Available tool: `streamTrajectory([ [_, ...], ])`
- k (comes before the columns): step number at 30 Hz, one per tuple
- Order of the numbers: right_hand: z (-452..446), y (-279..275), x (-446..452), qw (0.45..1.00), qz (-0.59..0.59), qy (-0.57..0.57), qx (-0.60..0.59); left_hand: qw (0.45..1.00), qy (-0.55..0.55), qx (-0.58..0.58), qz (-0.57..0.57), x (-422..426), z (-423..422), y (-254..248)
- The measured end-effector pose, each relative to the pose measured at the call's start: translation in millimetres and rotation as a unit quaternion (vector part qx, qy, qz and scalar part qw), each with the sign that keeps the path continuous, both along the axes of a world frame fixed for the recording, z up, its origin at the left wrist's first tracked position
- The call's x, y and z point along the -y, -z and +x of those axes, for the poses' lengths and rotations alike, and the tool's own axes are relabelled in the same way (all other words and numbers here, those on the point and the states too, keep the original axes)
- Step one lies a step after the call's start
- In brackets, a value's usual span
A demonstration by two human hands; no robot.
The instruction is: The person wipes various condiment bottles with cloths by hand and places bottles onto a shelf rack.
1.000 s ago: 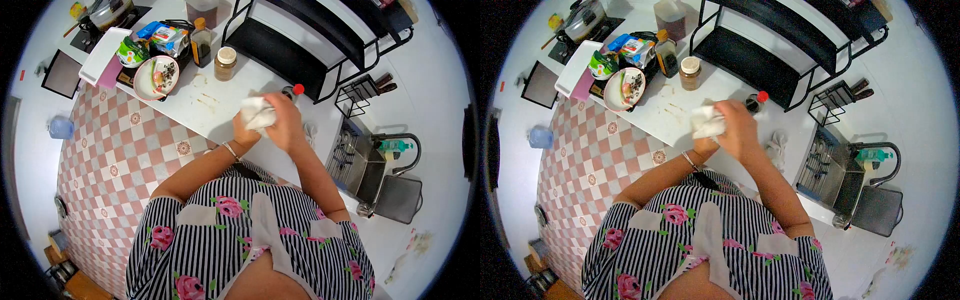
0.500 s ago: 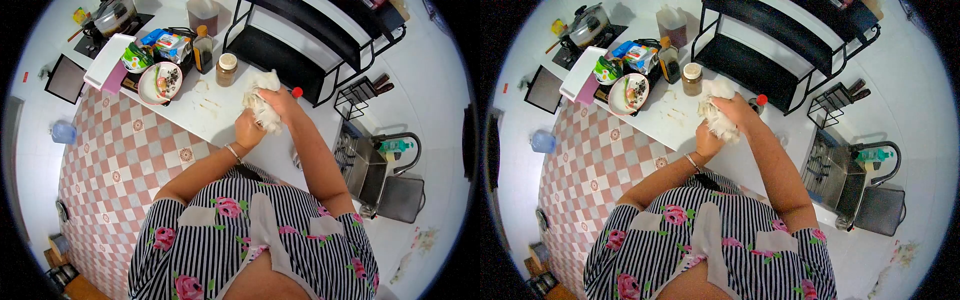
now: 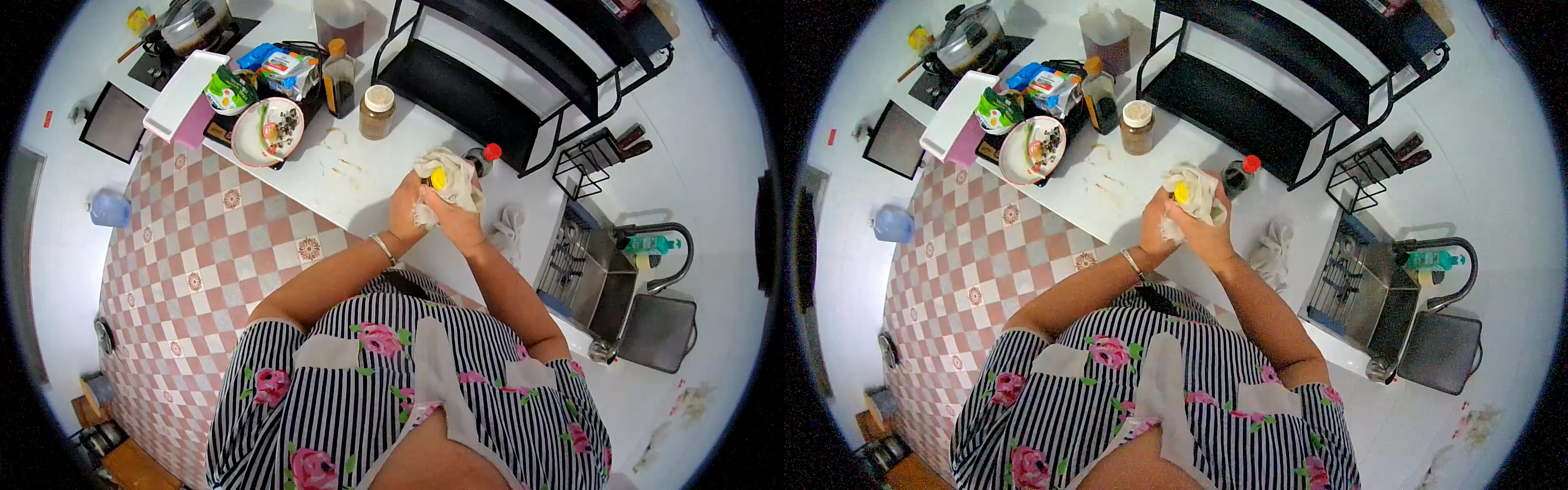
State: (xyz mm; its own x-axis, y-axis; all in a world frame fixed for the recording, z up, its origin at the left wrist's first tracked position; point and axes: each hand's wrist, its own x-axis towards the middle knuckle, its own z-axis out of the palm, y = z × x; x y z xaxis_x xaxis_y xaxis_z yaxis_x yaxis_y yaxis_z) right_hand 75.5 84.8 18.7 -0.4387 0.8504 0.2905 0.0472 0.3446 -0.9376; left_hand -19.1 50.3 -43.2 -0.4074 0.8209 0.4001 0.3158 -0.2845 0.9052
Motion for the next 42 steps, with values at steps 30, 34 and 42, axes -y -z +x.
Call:
streamTrajectory([
  [30,39,-113,-18,0.955,-0.197,-0.046,-0.215,0.932,0.352,-0.012,-0.082,40,-46,-81],
  [34,37,-120,-15,0.953,-0.162,-0.056,-0.251,0.901,0.402,0.124,-0.109,47,-30,-72],
  [42,24,-150,9,0.955,-0.143,0.097,-0.241,0.989,0.112,-0.071,-0.066,56,-11,-105],
])
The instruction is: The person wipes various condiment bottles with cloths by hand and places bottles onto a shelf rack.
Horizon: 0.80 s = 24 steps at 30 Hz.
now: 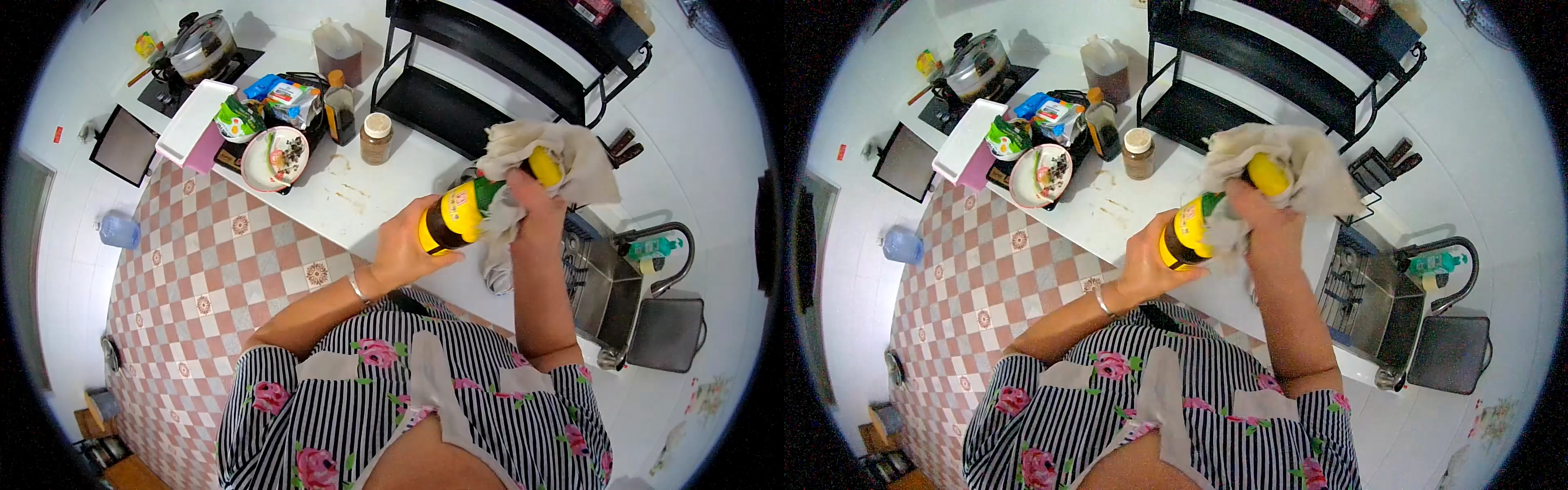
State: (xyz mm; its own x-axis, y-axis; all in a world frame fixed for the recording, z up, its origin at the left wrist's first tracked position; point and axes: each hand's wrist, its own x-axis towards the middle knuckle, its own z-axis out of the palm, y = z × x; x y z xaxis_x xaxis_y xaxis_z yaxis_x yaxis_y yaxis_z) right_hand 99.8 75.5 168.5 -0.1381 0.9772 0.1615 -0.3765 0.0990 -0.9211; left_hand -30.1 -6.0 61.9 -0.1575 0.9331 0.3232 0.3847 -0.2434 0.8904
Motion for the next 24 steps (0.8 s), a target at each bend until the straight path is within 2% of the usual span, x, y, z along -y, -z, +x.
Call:
streamTrajectory([
  [1,7,-3,-4,1.000,-0.023,-0.002,0.008,1.000,0.023,0.001,0.008,1,-5,-4],
  [2,16,-9,-8,0.996,-0.025,-0.081,-0.029,0.992,0.108,0.056,-0.012,-1,-13,-1],
  [4,21,-9,-14,0.990,-0.022,-0.116,-0.079,0.947,0.272,0.165,-0.051,-8,-30,5],
  [5,22,-7,-15,0.985,-0.021,-0.133,-0.104,0.930,0.295,0.204,-0.081,-6,-29,7],
  [7,20,-3,-13,0.994,-0.012,-0.090,-0.062,0.887,0.341,0.279,-0.139,-1,-22,8],
  [8,15,-4,-10,0.996,-0.022,-0.064,-0.050,0.937,0.278,0.195,-0.087,0,-17,16],
  [9,11,-5,-8,0.998,-0.030,-0.037,-0.037,0.961,0.206,0.166,-0.081,-1,-14,11],
  [10,9,-1,-8,0.998,-0.028,-0.029,-0.038,0.978,0.134,0.138,-0.076,1,-11,3],
  [11,7,1,-5,1.000,-0.017,0.010,0.011,0.990,0.060,0.109,-0.070,1,-6,-1],
  [12,2,3,-3,1.000,-0.013,0.016,-0.006,0.998,-0.048,0.025,-0.015,0,-2,3],
  [15,3,-3,1,0.999,-0.024,0.004,-0.024,0.997,-0.076,0.002,0.024,0,4,4],
  [16,6,-5,0,0.999,-0.032,-0.005,-0.027,0.997,-0.063,-0.018,0.051,2,4,1],
  [19,23,-3,-19,0.991,-0.029,-0.109,-0.069,0.978,0.184,0.094,0.037,-9,-18,5],
  [20,25,-2,-22,0.989,-0.046,-0.113,-0.078,0.922,0.304,0.230,-0.071,-14,-24,8],
  [23,19,3,-19,0.995,-0.024,-0.088,-0.042,0.935,0.279,0.213,-0.047,-8,-14,6],
  [24,14,3,-16,0.994,-0.027,-0.088,-0.051,0.959,0.234,0.154,-0.050,-6,-11,5],
])
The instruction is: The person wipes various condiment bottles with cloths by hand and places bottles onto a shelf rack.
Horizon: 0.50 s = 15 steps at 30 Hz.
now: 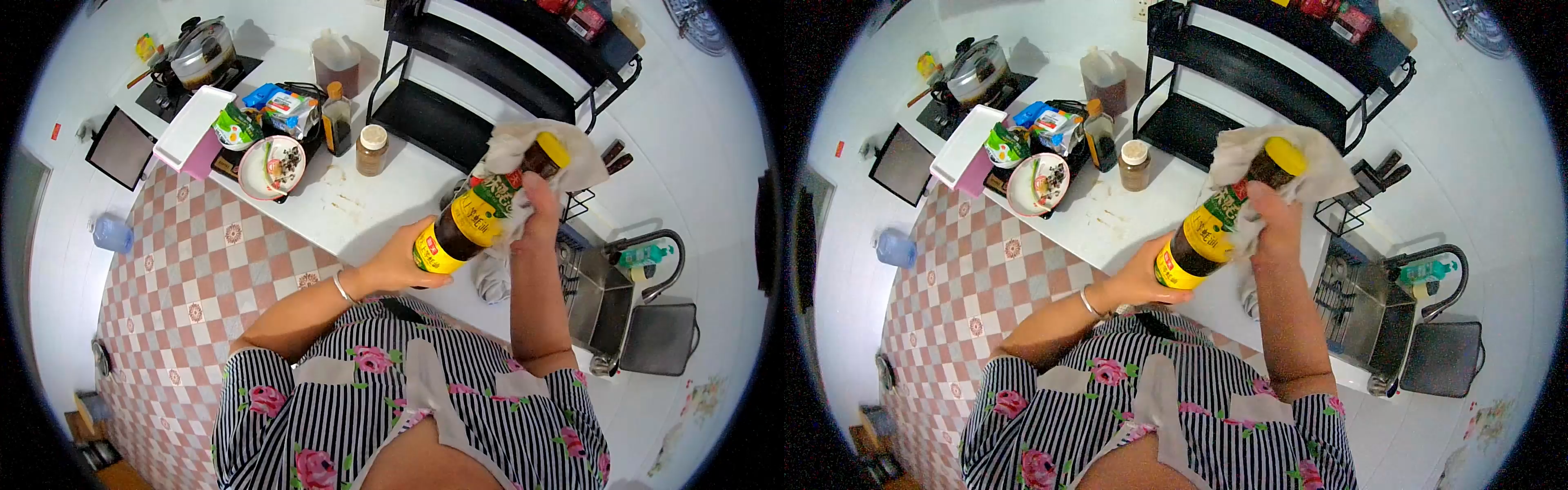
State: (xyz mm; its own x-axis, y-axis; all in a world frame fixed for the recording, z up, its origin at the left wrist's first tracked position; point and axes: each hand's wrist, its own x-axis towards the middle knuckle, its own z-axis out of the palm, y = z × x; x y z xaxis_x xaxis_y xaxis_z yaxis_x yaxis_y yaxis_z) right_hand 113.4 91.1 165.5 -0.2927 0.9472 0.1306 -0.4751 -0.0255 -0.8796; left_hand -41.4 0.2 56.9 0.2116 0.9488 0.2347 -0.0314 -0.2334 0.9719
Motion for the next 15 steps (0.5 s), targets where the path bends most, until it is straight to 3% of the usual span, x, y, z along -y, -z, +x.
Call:
streamTrajectory([
  [3,-12,5,9,0.995,-0.009,0.069,0.072,0.967,-0.229,-0.109,0.020,1,13,-11],
  [4,-16,5,11,0.995,-0.010,0.070,0.066,0.930,-0.314,-0.165,0.098,-1,17,-14],
  [7,-17,2,10,0.998,-0.012,0.050,0.039,0.926,-0.325,-0.179,0.073,1,21,-12],
  [10,-3,1,0,0.999,-0.025,-0.031,-0.015,0.988,-0.128,-0.068,0.050,-2,3,-21],
  [13,2,11,-3,0.993,-0.046,-0.089,-0.068,0.986,0.103,0.127,-0.035,-10,-6,-30],
  [15,0,20,-6,0.995,-0.040,-0.079,-0.050,0.995,0.040,0.077,-0.050,-6,0,-22],
])
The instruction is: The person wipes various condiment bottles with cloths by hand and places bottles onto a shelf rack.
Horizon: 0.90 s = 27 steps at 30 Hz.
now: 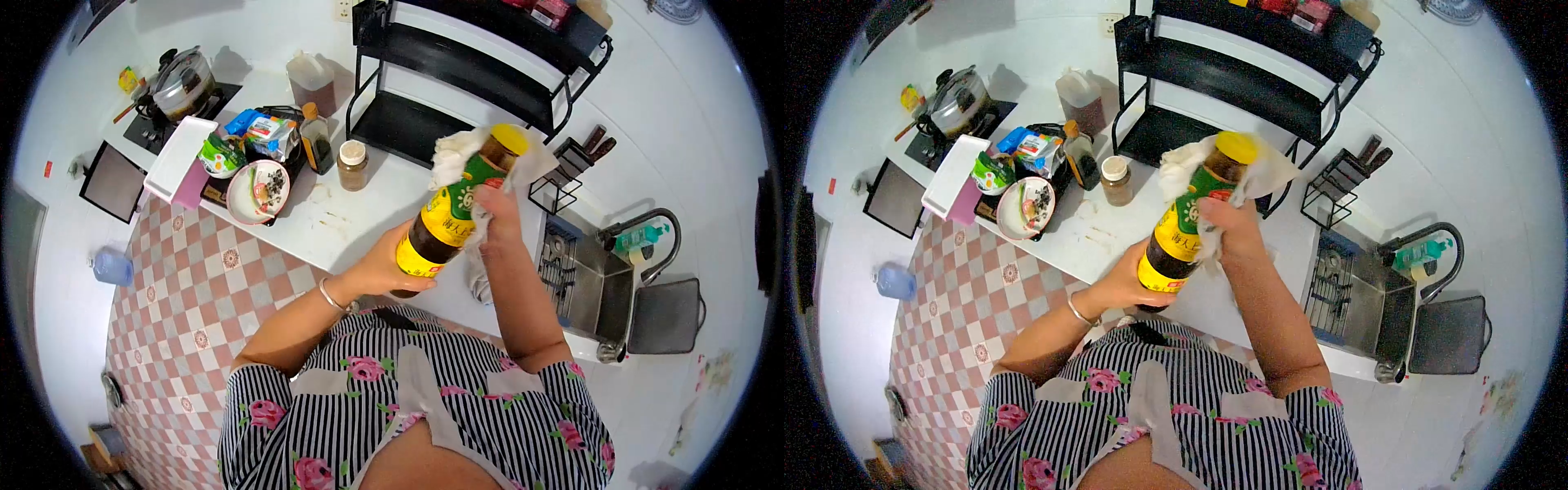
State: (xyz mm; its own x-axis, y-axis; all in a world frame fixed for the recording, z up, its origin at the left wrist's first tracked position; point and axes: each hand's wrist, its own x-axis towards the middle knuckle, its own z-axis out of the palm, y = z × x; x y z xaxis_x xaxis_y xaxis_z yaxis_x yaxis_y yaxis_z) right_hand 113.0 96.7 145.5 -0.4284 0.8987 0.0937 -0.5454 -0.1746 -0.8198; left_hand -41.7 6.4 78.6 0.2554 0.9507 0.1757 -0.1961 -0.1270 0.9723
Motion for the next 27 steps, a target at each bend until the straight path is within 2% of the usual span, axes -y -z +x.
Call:
streamTrajectory([
  [2,-9,-2,3,0.997,0.016,0.046,0.060,0.996,-0.065,-0.051,-0.014,0,6,5],
  [3,-13,0,7,0.993,0.022,0.077,0.092,0.981,-0.153,-0.117,-0.006,1,11,3],
  [4,-18,3,10,0.986,0.031,0.106,0.123,0.953,-0.242,-0.181,0.007,-1,17,0],
  [5,-24,13,10,0.980,0.088,0.142,0.112,0.913,-0.328,-0.242,0.019,-2,21,-2],
  [8,-30,6,17,0.985,0.089,0.130,0.070,0.891,-0.374,-0.255,0.038,-4,25,2],
  [9,-25,3,13,0.987,0.066,0.110,0.100,0.898,-0.351,-0.256,0.074,-2,24,3],
  [11,-8,0,4,0.996,0.035,0.036,0.073,0.907,-0.302,-0.256,0.144,1,17,4],
  [12,-1,0,0,0.998,0.019,-0.002,0.060,0.960,-0.200,-0.169,0.098,-1,10,3],
  [13,0,4,-4,1.000,0.011,-0.027,0.001,0.991,-0.094,-0.078,0.049,-4,1,0],
  [14,1,6,-4,0.999,0.002,-0.039,-0.008,1.000,0.015,0.015,-0.005,-5,-4,-1],
  [16,-1,9,-1,0.997,-0.016,-0.067,-0.025,0.999,-0.030,-0.036,0.014,-4,-2,5],
  [19,-16,15,2,0.998,0.038,0.033,0.025,0.977,-0.175,-0.120,0.035,-4,10,4],
  [20,-22,16,8,0.993,0.071,0.076,0.050,0.947,-0.254,-0.187,0.064,-6,13,3],
  [22,-35,11,19,0.972,0.138,0.160,0.100,0.851,-0.404,-0.312,0.122,-11,18,0],
  [23,-38,10,19,0.978,0.126,0.155,0.058,0.842,-0.417,-0.315,0.134,-12,18,1],
  [26,-26,4,5,0.996,0.071,0.047,0.041,0.851,-0.398,-0.317,0.132,-2,26,-8],
  [27,-19,10,-2,0.998,0.052,0.009,0.042,0.903,-0.330,-0.245,0.125,-4,22,-7],
])
